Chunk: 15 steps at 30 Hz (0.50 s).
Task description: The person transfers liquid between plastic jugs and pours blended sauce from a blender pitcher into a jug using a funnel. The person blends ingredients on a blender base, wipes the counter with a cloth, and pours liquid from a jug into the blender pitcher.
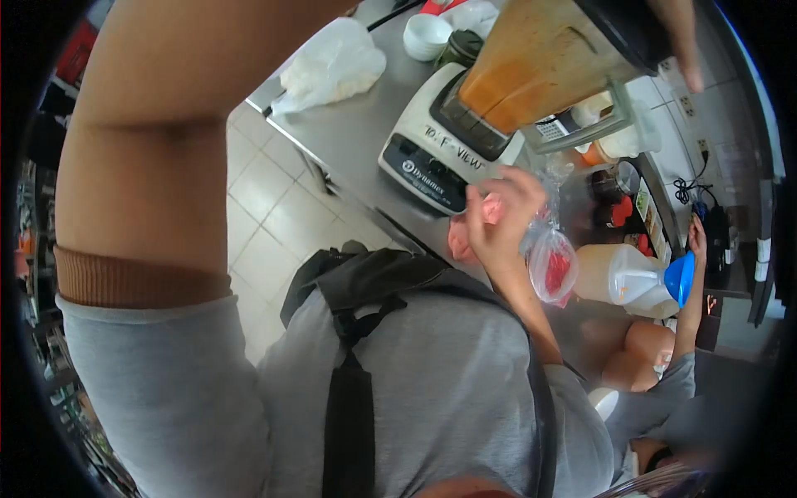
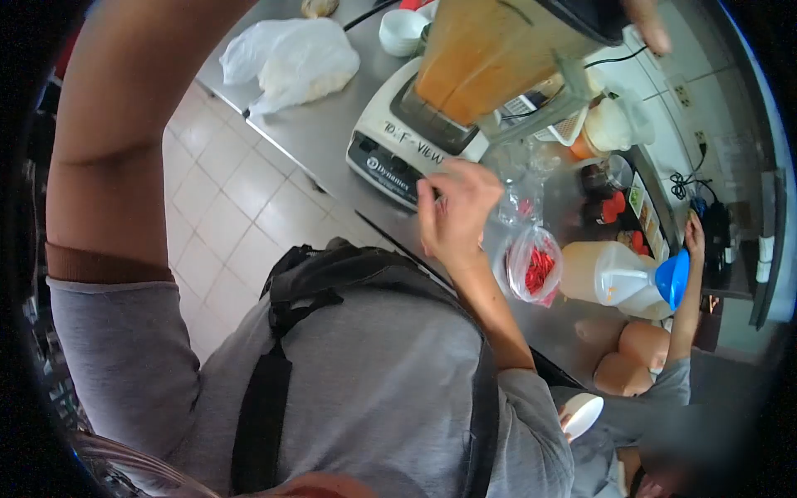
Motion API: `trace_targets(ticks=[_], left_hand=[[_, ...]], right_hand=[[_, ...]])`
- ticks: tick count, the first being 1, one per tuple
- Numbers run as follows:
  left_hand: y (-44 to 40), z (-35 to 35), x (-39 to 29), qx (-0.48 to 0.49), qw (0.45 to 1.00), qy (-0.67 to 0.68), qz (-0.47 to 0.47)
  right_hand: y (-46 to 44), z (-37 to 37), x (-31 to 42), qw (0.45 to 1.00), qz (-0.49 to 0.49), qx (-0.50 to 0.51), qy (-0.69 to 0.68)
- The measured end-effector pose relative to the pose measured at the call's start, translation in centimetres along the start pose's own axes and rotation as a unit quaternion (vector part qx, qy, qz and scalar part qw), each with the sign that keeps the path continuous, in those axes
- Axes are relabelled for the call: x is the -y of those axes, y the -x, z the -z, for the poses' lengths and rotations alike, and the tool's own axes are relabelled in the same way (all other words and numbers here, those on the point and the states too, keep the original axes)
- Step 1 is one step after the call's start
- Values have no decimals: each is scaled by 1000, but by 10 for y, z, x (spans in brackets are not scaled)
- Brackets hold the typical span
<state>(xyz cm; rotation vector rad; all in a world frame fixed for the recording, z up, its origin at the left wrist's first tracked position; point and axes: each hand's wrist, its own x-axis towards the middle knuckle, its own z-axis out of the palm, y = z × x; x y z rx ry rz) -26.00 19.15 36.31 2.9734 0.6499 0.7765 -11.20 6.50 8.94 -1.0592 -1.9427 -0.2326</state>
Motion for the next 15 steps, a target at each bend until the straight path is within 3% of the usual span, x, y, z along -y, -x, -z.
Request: trace_targets(ticks=[1, 3, 15], left_hand=[[0, 0, 1, 2, 1000, 5, -2], [1, 0, 2, 9, 1000, 11, -4], [4, -9, 3, 40, 999, 29, 20]], right_hand=[[3, -5, 2, 1000, -1, 10, -5], [8, -18, 4, 985, 41, 164, 29], [-1, -50, -17, 978, 68, 186, 69]])
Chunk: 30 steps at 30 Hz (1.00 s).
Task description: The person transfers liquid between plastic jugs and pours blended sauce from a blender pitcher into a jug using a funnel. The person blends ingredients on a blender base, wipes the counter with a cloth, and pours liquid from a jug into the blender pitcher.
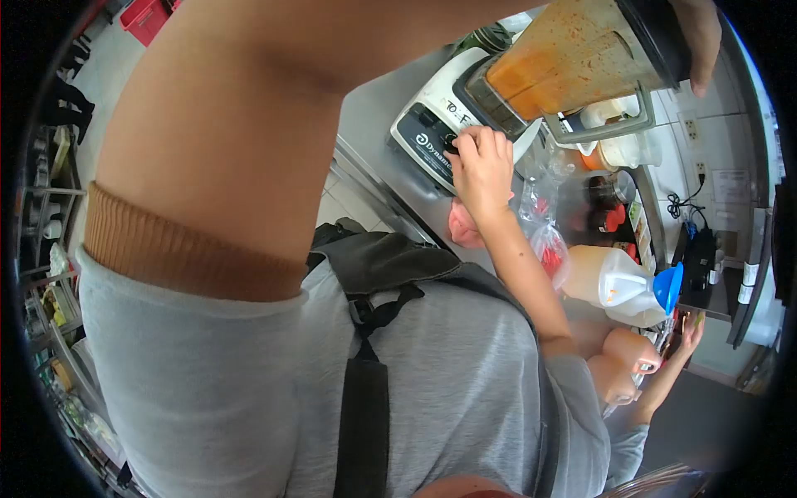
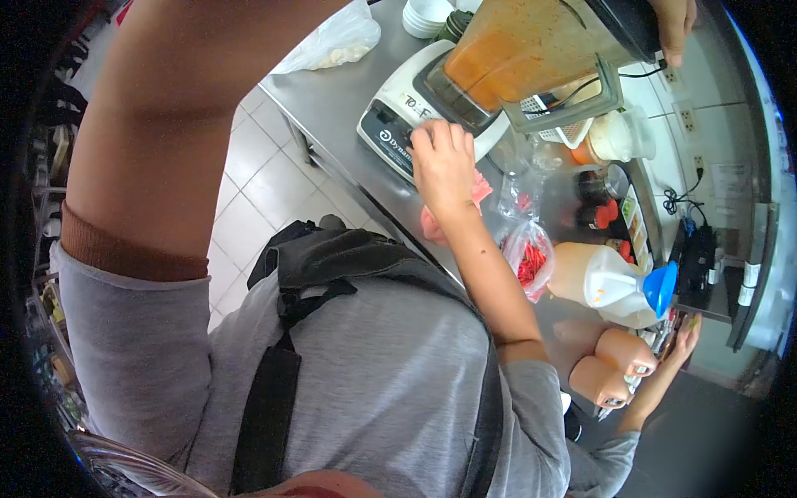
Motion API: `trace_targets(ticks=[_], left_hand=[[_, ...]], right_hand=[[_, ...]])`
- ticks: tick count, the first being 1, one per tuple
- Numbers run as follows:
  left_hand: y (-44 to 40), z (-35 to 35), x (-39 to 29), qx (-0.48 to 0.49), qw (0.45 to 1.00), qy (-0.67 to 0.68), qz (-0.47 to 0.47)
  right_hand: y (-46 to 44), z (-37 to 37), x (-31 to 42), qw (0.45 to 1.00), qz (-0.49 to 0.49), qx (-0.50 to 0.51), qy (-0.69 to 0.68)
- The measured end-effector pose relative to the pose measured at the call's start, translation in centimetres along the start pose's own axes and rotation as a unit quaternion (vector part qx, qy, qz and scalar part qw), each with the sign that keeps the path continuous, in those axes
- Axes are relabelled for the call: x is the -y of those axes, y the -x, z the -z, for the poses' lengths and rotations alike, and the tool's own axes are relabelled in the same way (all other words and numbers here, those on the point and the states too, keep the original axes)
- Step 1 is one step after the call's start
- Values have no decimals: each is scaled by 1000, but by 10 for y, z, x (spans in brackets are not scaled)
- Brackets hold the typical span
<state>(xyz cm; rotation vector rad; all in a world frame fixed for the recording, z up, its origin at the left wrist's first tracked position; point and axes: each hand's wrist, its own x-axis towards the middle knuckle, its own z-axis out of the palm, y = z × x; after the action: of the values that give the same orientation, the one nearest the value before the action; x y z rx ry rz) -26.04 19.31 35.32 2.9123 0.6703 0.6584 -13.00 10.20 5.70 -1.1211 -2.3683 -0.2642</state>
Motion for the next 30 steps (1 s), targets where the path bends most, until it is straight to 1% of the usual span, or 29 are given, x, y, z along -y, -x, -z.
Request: trace_targets(ticks=[2, 3, 6, 10, 12, 15, 16, 19, 30], left_hand=[[-2, -1, 0, 6, 1000, 3, 2], [-3, -1, 0, 9, 1000, 5, 5], [-7, -2, 2, 20, 1000, 11, 13], [-11, -4, 2, 30, 999, 19, 22], [-15, -4, 2, 37, 999, 24, 24], [-20, -3, 1, 45, 998, 22, 28], [-21, -2, 0, 47, 998, 22, 30], [-23, -1, 1, 53, 998, 25, 35], [-31, -2, 0, 68, 996, 33, 43]], right_hand=[[-5, 0, 6, 999, -25, 35, 29], [-5, 1, 9, 999, -22, 34, 32], [-2, -1, 13, 999, 10, -11, 47], [4, -4, 4, 997, 38, -42, 52], [1, -3, 7, 999, -12, 16, 43], [2, -2, 10, 999, -14, 1, 33], [5, -2, 11, 999, 2, -23, 22], [13, -6, 12, 997, 16, -45, 52], [12, -7, 10, 995, 18, -74, 61]])
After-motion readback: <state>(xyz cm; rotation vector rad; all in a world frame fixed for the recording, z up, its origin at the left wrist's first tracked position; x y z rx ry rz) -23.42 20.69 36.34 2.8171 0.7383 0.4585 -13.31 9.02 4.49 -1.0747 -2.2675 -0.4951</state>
